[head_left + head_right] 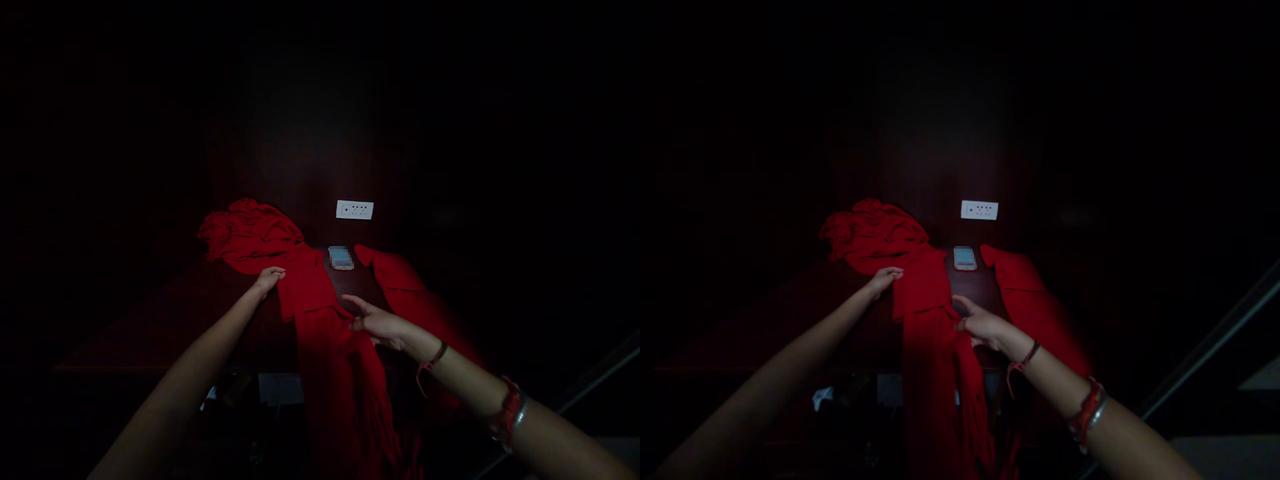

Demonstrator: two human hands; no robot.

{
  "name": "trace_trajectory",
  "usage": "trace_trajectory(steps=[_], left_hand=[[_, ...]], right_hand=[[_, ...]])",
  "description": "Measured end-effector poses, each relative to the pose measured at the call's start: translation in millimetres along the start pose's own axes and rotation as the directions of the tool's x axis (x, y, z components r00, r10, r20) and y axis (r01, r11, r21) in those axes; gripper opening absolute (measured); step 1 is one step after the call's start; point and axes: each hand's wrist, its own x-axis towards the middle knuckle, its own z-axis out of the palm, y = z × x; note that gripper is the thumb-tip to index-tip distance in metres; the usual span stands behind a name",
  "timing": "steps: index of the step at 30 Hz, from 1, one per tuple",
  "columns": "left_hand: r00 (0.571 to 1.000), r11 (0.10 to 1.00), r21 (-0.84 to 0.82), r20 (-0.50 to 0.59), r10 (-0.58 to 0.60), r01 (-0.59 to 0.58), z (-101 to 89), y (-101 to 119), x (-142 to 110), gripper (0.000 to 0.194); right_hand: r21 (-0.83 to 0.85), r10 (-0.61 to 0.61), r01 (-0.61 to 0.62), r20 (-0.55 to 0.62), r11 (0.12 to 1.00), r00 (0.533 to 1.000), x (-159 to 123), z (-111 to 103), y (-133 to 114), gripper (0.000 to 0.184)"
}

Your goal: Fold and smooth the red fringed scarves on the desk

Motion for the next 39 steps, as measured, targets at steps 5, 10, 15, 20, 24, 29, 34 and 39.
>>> trace_trajectory(steps=[5,10,15,20,24,29,34,39], left_hand=[[0.998,0.997,0.057,-0.023,0.051,-0.05,-1.6,4.3,-2.7,0.017],[0.984,0.976,0.193,-0.126,0.128,-0.102,-21.6,6.5,-38.7,0.016],[0.963,0.916,0.339,0.23,0.141,-0.216,-33.0,0.3,-116.3,0.026],[0.939,0.934,0.298,0.332,0.09,-0.195,-2.0,4.2,-145.4,0.027],[0.957,0.985,0.15,0.287,0.035,-0.081,22.8,23.4,-141.2,0.025],[0.911,0.936,-0.259,0.395,-0.121,0.236,21.2,47.1,-146.1,0.021],[0.819,0.937,-0.113,0.527,-0.225,0.33,9.7,42.5,-149.6,0.023],[0.767,0.919,-0.078,0.581,-0.273,0.387,8.9,42.8,-150.8,0.024]], right_hand=[[-0.629,-0.075,0.025,-0.053,0.777,0.996,7.9,-6.0,11.5,0.068],[-0.673,-0.245,0.098,-0.126,0.733,0.961,26.0,6.4,-2.6,0.064],[-0.708,-0.348,0.069,-0.258,0.702,0.901,19.2,20.5,0.7,0.037],[-0.64,-0.236,0.0,-0.283,0.768,0.93,14.8,21.5,16.2,0.031],[-0.416,-0.136,-0.015,-0.332,0.909,0.934,22.2,21.3,27.3,0.024],[-0.638,-0.359,0.031,-0.392,0.769,0.847,9.6,23.9,21.8,0.027],[-0.767,-0.404,0.021,-0.314,0.641,0.859,3.9,35.4,14.4,0.027],[-0.716,-0.278,-0.028,-0.307,0.698,0.91,24.3,41.0,18.5,0.023]])
